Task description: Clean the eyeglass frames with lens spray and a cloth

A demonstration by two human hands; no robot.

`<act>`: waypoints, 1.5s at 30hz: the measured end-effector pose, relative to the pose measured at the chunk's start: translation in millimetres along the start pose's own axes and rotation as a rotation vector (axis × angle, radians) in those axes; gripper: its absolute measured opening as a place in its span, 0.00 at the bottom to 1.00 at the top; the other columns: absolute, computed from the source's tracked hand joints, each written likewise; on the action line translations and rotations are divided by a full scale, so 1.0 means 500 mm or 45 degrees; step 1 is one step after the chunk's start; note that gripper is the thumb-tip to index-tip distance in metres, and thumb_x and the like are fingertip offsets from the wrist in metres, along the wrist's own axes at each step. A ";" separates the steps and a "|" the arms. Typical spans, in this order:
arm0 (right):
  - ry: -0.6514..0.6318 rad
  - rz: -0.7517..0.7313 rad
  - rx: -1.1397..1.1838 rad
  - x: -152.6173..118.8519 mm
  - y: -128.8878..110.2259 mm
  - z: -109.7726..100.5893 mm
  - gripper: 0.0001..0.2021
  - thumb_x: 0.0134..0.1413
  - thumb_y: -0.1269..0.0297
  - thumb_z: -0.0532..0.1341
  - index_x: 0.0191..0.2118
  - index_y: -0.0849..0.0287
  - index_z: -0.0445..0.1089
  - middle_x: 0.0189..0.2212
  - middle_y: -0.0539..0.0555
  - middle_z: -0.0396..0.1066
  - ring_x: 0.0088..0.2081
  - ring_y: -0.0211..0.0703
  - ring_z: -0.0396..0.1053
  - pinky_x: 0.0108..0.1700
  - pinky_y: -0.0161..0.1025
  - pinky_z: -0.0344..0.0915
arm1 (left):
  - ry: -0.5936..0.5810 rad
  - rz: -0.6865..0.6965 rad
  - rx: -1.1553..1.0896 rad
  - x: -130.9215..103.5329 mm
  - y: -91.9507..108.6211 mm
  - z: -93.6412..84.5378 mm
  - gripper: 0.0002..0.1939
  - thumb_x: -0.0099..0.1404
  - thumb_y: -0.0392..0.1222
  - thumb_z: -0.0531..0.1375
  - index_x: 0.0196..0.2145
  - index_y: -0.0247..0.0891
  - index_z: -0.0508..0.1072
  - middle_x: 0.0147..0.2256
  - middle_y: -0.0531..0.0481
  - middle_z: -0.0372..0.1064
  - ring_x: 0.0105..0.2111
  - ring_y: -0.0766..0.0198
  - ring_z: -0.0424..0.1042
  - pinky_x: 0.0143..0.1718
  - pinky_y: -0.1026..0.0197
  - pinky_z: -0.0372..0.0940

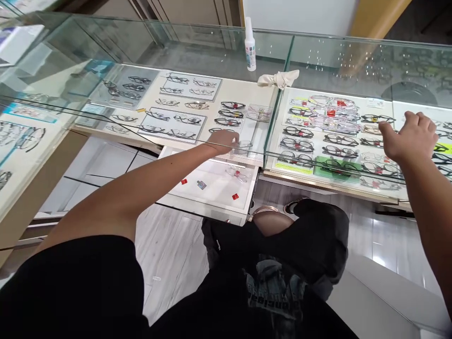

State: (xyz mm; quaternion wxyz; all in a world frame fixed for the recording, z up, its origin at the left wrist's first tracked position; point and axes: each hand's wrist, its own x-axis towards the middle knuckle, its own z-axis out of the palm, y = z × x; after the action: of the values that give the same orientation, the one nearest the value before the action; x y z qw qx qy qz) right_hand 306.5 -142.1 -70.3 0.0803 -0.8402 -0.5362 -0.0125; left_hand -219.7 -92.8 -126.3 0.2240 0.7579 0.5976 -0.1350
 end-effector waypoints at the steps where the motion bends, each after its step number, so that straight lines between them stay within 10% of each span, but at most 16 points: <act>1: -0.017 0.010 -0.004 -0.003 -0.003 -0.004 0.40 0.70 0.41 0.46 0.78 0.60 0.53 0.79 0.70 0.48 0.79 0.68 0.46 0.76 0.65 0.46 | 0.094 0.017 0.004 0.028 0.002 0.001 0.21 0.69 0.54 0.59 0.53 0.42 0.80 0.48 0.39 0.80 0.48 0.44 0.76 0.47 0.52 0.66; 12: -0.051 0.018 -0.023 -0.001 -0.014 -0.013 0.39 0.71 0.42 0.50 0.78 0.60 0.52 0.79 0.68 0.48 0.78 0.68 0.47 0.76 0.65 0.47 | 0.364 -0.060 0.033 0.235 0.080 0.009 0.23 0.73 0.46 0.53 0.58 0.39 0.78 0.54 0.38 0.78 0.58 0.41 0.69 0.58 0.47 0.63; 29: -0.054 0.011 -0.009 -0.001 -0.013 -0.012 0.40 0.71 0.40 0.47 0.77 0.62 0.52 0.79 0.69 0.48 0.78 0.69 0.46 0.76 0.65 0.46 | 0.343 -0.074 0.103 0.242 0.114 0.014 0.24 0.74 0.39 0.49 0.61 0.36 0.75 0.57 0.34 0.76 0.57 0.44 0.71 0.58 0.51 0.62; 36: -0.059 0.010 0.015 0.002 -0.008 -0.008 0.41 0.69 0.39 0.47 0.77 0.61 0.53 0.79 0.70 0.48 0.78 0.71 0.47 0.75 0.66 0.47 | 0.202 -0.048 0.114 0.118 0.131 0.005 0.29 0.73 0.44 0.54 0.68 0.33 0.66 0.52 0.27 0.77 0.53 0.38 0.76 0.52 0.47 0.65; 40: -0.045 0.017 0.032 0.002 -0.008 -0.003 0.42 0.69 0.39 0.47 0.78 0.64 0.53 0.79 0.71 0.48 0.78 0.71 0.47 0.76 0.66 0.47 | -0.252 -0.028 0.252 -0.031 0.126 0.007 0.18 0.66 0.54 0.63 0.45 0.39 0.80 0.46 0.34 0.79 0.46 0.42 0.77 0.45 0.52 0.65; 45: -0.031 0.002 0.082 0.003 -0.008 0.000 0.43 0.69 0.40 0.47 0.77 0.68 0.54 0.79 0.73 0.49 0.78 0.73 0.46 0.76 0.66 0.45 | -0.877 0.297 0.133 -0.225 0.184 -0.063 0.17 0.62 0.60 0.65 0.41 0.49 0.83 0.36 0.45 0.78 0.36 0.52 0.75 0.34 0.56 0.60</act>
State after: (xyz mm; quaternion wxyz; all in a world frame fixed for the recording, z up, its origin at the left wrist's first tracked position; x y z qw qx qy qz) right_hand 303.6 -139.1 -69.6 0.1006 -0.8377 -0.5365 0.0151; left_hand -160.8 -189.0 -29.7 0.3869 0.7414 0.3890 -0.3863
